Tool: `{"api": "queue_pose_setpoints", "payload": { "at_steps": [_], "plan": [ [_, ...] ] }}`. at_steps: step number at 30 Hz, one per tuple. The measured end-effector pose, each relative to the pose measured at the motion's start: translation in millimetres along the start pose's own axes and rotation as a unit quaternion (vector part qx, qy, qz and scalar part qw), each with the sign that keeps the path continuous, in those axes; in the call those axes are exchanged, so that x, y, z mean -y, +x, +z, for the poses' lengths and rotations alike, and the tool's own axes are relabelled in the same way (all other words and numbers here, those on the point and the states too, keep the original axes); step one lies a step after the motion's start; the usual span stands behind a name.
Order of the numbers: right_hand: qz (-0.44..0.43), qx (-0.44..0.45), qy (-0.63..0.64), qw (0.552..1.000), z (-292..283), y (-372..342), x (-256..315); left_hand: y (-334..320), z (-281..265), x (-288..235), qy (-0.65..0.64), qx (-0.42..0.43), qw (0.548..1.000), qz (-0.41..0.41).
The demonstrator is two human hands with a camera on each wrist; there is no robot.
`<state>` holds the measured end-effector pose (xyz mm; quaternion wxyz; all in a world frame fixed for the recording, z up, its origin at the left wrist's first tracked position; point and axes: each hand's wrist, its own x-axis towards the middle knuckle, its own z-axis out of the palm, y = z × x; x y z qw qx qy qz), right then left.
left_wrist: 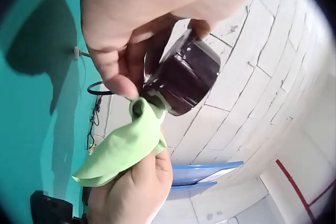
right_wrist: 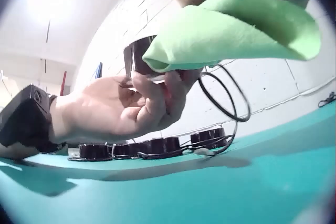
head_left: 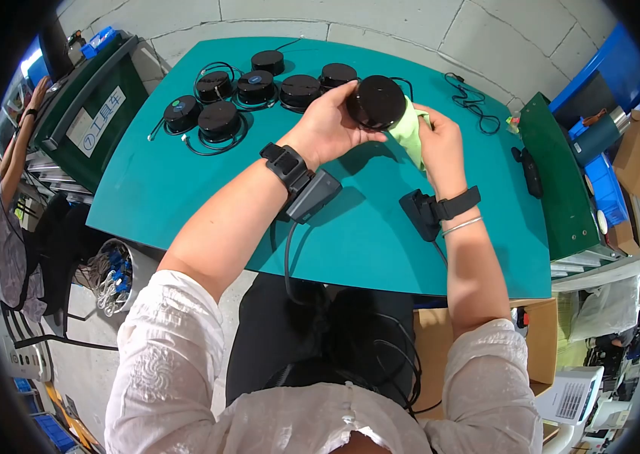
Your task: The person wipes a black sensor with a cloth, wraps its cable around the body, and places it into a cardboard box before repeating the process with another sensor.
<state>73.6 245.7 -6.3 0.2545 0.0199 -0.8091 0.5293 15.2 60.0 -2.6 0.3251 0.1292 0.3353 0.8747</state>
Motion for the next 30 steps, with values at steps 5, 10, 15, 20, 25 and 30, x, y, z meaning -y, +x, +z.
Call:
{"api": "queue_pose_setpoints", "payload": {
  "at_steps": [5,10,15,20,25,30],
  "plan": [
    [0.112,0.045,0.293,0.948,5,4,-5,5,0,4,0.002,0.060,0.998,0.013],
    [0.095,0.064,0.387,0.915,7,4,-5,0,1,5,0.167,0.122,0.976,0.063],
    [0.061,0.058,0.327,0.941,5,3,-4,-7,12,3,0.260,0.130,0.951,0.100],
    [-0.071,0.026,0.151,0.986,3,6,-10,-6,14,5,0.362,0.109,0.918,0.123],
    [-0.142,-0.046,-0.056,0.987,-1,5,1,-2,10,10,0.388,0.084,0.908,0.134],
    [-0.171,-0.056,-0.121,0.976,-4,-6,25,-1,4,9,0.448,0.024,0.879,0.165]
  ]
}}
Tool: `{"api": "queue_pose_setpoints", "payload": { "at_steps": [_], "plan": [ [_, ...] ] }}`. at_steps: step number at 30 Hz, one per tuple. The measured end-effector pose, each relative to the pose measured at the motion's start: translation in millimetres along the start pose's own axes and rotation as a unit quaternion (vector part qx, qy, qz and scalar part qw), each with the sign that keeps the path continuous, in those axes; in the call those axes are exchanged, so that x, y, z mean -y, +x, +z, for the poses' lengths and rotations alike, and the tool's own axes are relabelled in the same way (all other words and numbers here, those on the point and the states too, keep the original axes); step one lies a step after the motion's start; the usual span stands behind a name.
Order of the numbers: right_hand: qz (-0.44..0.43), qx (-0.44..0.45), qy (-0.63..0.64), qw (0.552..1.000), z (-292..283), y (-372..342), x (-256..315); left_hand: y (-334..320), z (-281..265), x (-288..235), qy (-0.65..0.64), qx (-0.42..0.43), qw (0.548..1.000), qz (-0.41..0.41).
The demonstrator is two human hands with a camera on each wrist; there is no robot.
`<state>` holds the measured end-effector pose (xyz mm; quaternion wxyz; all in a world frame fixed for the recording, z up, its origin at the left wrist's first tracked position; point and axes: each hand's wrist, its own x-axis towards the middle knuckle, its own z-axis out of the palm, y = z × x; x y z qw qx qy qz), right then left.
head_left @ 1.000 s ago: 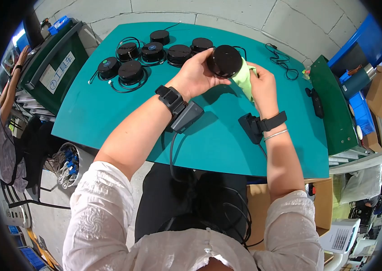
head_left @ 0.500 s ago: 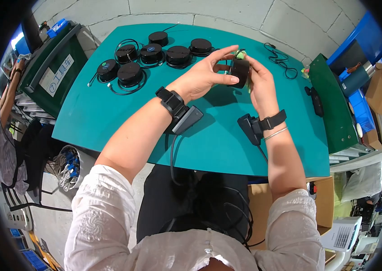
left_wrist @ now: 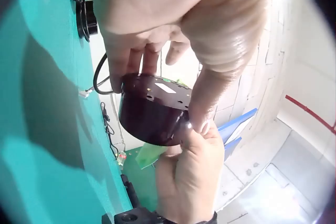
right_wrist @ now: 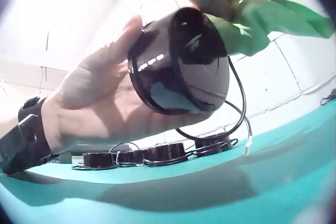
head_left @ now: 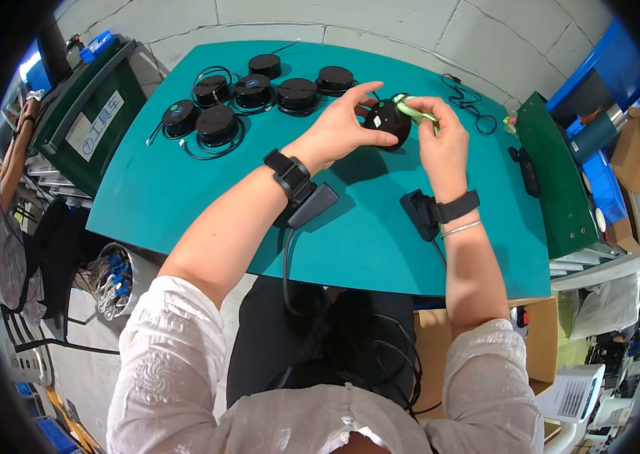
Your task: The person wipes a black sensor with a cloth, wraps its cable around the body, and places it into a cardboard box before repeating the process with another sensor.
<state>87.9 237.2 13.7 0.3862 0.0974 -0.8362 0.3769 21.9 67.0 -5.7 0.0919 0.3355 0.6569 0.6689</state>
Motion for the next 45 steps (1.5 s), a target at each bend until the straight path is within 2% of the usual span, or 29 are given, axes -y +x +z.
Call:
{"api": "queue_pose_setpoints", "payload": {
  "at_steps": [2,7,9,11,13,14,16,17,18,19,20,21,23,24,25,27,29,31,32,33,36,38,39,41,42,43,45],
  "plan": [
    [0.003,0.009,-0.005,1.000,1,-1,6,2,-3,4,0.030,-0.027,0.999,0.001],
    [-0.056,0.054,0.030,0.996,6,-3,16,4,-8,4,-0.028,-0.091,0.995,-0.037],
    [-0.066,0.064,0.019,0.996,5,-3,17,3,-12,5,-0.034,-0.089,0.995,-0.028],
    [0.009,0.077,0.103,0.992,6,-3,19,2,-13,6,-0.186,-0.097,0.977,-0.036],
    [0.016,0.075,0.148,0.986,8,-2,12,2,-10,8,-0.195,-0.101,0.975,-0.044],
    [0.022,0.074,0.194,0.978,9,-2,9,1,-6,10,-0.264,-0.096,0.958,-0.058],
    [-0.006,0.090,0.157,0.983,6,-2,6,3,-7,13,-0.388,-0.070,0.914,-0.093],
    [-0.035,0.107,0.122,0.986,4,-2,5,5,-9,14,-0.387,-0.068,0.915,-0.095],
    [-0.033,0.104,0.122,0.987,6,-3,3,6,-12,15,-0.429,-0.052,0.897,-0.088],
    [-0.047,0.123,0.067,0.989,9,-5,1,8,-15,17,-0.471,-0.037,0.878,-0.081],
    [-0.061,0.142,0.012,0.988,12,-6,-1,10,-20,17,-0.464,-0.046,0.881,-0.084],
    [-0.060,0.141,0.012,0.988,14,-6,-9,9,-18,13,-0.463,-0.046,0.881,-0.085],
    [0.060,0.084,0.042,0.994,14,-3,-25,7,-16,3,-0.493,-0.038,0.865,-0.082],
    [0.127,0.063,0.122,0.982,7,-2,-19,6,-17,-2,-0.510,-0.008,0.856,-0.085],
    [0.127,0.065,0.121,0.982,4,0,-18,5,-17,-1,-0.512,-0.009,0.855,-0.084],
    [0.107,-0.075,0.315,0.940,2,7,-16,5,-15,0,-0.525,0.036,0.846,-0.089],
    [0.096,-0.067,0.339,0.933,1,7,-6,6,-10,2,-0.523,0.015,0.847,-0.092],
    [-0.028,0.076,0.287,0.955,10,0,6,4,-10,3,-0.519,-0.007,0.849,-0.098],
    [-0.075,0.095,0.122,0.985,10,-5,15,3,-11,3,-0.501,0.014,0.860,-0.099],
    [-0.076,0.113,0.116,0.984,11,-7,15,2,-11,3,-0.483,0.035,0.869,-0.100],
    [-0.066,0.092,0.096,0.989,8,-1,2,4,-10,8,-0.484,0.053,0.867,-0.103],
    [0.017,0.021,0.117,0.993,8,0,-9,4,-8,10,-0.481,0.081,0.867,-0.100],
    [0.016,0.019,0.116,0.993,7,0,-7,3,-6,8,-0.481,0.083,0.867,-0.100],
    [-0.034,0.025,0.078,0.996,5,-1,2,1,-6,4,-0.487,0.049,0.866,-0.099],
    [-0.075,0.056,0.080,0.992,5,0,5,3,-8,6,-0.506,0.051,0.856,-0.092],
    [-0.117,0.101,0.045,0.987,4,-2,11,4,-13,9,-0.509,0.089,0.853,-0.071],
    [-0.219,0.103,0.002,0.970,12,-2,17,2,-15,10,-0.459,0.038,0.882,-0.096]
  ]
}}
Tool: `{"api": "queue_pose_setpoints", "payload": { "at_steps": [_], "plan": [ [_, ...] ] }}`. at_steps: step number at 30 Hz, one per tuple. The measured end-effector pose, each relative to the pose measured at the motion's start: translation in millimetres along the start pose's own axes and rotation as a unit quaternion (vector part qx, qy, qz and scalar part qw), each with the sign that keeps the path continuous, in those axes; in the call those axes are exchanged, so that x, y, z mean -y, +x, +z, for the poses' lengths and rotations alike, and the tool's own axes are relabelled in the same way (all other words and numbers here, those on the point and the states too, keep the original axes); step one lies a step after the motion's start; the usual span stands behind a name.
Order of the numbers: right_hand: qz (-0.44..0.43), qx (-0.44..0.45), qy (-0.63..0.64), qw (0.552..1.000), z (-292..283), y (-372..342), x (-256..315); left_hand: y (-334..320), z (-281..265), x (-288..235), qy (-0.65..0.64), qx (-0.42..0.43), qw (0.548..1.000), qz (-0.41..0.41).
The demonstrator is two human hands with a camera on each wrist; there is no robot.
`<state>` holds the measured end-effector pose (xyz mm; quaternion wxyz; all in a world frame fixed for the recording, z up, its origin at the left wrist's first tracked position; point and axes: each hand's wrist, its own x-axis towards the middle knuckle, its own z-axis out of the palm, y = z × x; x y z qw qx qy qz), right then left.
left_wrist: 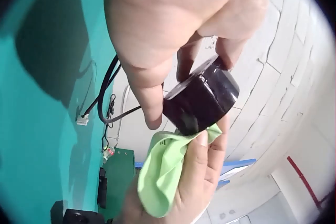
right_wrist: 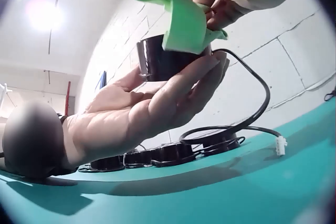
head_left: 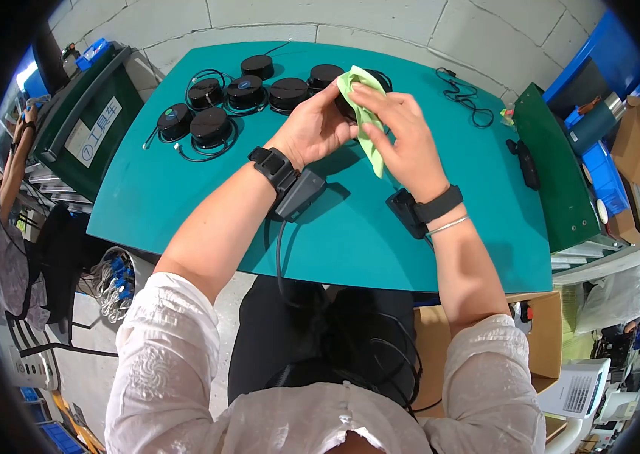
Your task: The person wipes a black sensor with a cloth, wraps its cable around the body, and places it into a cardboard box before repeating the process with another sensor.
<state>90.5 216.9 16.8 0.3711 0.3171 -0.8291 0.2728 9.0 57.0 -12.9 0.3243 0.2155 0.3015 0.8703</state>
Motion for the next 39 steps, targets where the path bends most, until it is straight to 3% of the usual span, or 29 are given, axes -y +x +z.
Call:
{"api": "queue_pose_setpoints", "payload": {
  "at_steps": [4,7,10,13,16,18,20,22,24,25,26,28,29,32,33,36,38,39],
  "plan": [
    [0.027,-0.038,-0.008,0.999,-7,-3,-16,1,11,3,0.000,0.050,0.999,-0.008],
    [0.165,-0.079,-0.015,0.983,-12,-7,-22,-4,16,2,-0.021,0.043,0.999,-0.025],
    [0.102,-0.095,-0.045,0.989,-6,-7,-17,-2,13,2,-0.052,0.031,0.998,-0.002],
    [0.073,-0.084,-0.033,0.993,-2,-6,-3,1,5,3,-0.004,-0.011,0.997,0.073],
    [0.070,-0.081,0.002,0.994,-1,-2,3,0,3,-2,0.061,-0.045,0.995,0.063],
    [0.056,-0.092,0.013,0.994,-5,-1,0,1,6,3,0.050,-0.039,0.996,0.067],
    [0.075,-0.110,0.018,0.991,-5,-2,-10,1,6,7,0.157,-0.036,0.985,0.060],
    [0.089,-0.127,0.024,0.988,-2,-9,-24,-2,10,9,0.162,0.013,0.985,0.057],
    [0.311,-0.096,0.225,0.919,0,-12,-33,-2,12,9,0.158,0.051,0.984,0.064],
    [0.333,-0.105,0.223,0.910,0,-12,-29,-3,15,8,0.158,0.052,0.984,0.066],
    [0.330,-0.104,0.222,0.911,-2,-11,-26,-4,16,7,0.190,0.049,0.978,0.076],
    [0.169,-0.154,0.130,0.965,-2,-6,-16,-6,19,3,0.221,0.041,0.970,0.089],
    [0.108,-0.137,0.059,0.983,-8,-2,-11,-5,19,4,0.268,0.035,0.958,0.096],
    [0.057,-0.075,0.015,0.995,-16,0,-6,-1,13,6,0.310,0.022,0.944,0.108],
    [0.088,-0.049,0.064,0.993,-17,-2,-7,-1,12,7,0.314,0.007,0.945,0.091],
    [0.086,-0.030,0.044,0.995,-13,-3,-8,1,8,4,0.338,-0.013,0.939,0.067],
    [0.093,-0.044,0.030,0.994,-9,-4,-14,2,5,1,0.366,-0.004,0.926,0.088],
    [0.148,-0.074,0.067,0.984,-7,-5,-15,2,7,0,0.383,0.020,0.919,0.092]
  ]
}}
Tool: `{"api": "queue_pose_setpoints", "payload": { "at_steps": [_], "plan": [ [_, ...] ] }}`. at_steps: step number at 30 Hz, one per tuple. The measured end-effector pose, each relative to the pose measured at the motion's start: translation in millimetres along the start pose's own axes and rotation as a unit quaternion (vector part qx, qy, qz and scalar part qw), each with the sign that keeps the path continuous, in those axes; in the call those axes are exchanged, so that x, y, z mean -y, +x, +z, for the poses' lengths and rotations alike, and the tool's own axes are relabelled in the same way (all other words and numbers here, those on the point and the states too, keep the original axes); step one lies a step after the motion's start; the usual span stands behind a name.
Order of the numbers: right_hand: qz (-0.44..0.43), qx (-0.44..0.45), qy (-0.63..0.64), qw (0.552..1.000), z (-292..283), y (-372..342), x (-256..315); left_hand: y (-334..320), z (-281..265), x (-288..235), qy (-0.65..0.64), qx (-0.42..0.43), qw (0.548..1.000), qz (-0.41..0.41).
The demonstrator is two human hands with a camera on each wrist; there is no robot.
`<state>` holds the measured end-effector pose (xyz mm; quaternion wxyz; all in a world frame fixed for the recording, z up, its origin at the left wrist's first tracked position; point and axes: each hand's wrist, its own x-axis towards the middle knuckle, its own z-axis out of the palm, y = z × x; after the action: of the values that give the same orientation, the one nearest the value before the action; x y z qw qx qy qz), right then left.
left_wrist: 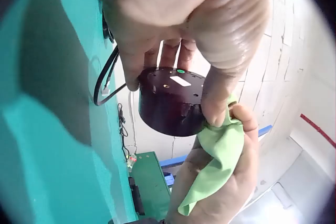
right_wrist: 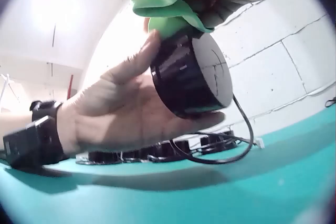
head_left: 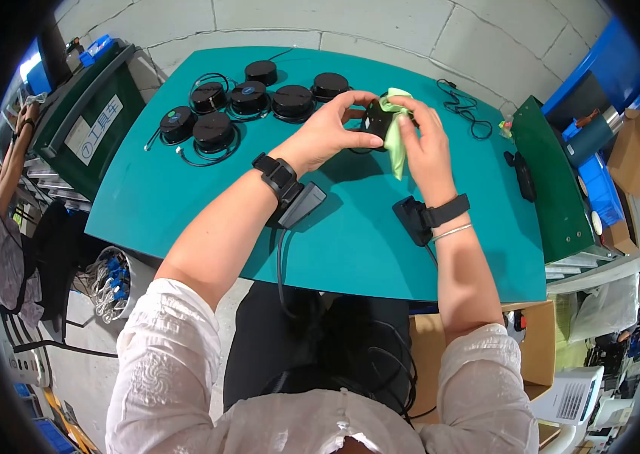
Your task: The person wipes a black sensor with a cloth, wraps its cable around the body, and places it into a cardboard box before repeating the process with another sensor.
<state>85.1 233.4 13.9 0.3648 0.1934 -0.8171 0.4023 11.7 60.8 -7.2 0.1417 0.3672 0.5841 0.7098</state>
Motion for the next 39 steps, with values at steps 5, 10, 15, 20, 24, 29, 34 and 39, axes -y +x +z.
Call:
{"api": "queue_pose_setpoints", "payload": {
  "at_steps": [5,10,15,20,24,29,34,39],
  "plan": [
    [-0.098,0.020,-0.066,0.993,-8,4,5,-2,4,4,-0.054,-0.022,0.998,-0.003],
    [-0.078,0.064,-0.050,0.994,-5,2,4,-3,1,4,-0.112,-0.076,0.989,-0.065],
    [-0.012,0.020,-0.021,0.999,-2,0,-8,-6,11,1,-0.087,-0.048,0.993,-0.062],
    [-0.141,0.043,-0.081,0.986,-3,6,-2,-5,3,0,-0.108,-0.088,0.988,-0.071],
    [0.017,0.032,-0.042,0.998,-4,0,-10,-4,9,-2,0.008,-0.048,0.997,-0.056],
    [0.200,0.037,0.156,0.967,-7,-2,-25,-8,13,-8,0.031,0.015,0.999,-0.019],
    [0.330,0.065,0.326,0.883,-11,-3,-37,-6,10,-1,0.017,0.057,0.998,-0.018],
    [0.339,0.093,0.389,0.851,-6,-2,-17,-3,7,-2,-0.293,0.007,0.951,-0.099]
  ]
}}
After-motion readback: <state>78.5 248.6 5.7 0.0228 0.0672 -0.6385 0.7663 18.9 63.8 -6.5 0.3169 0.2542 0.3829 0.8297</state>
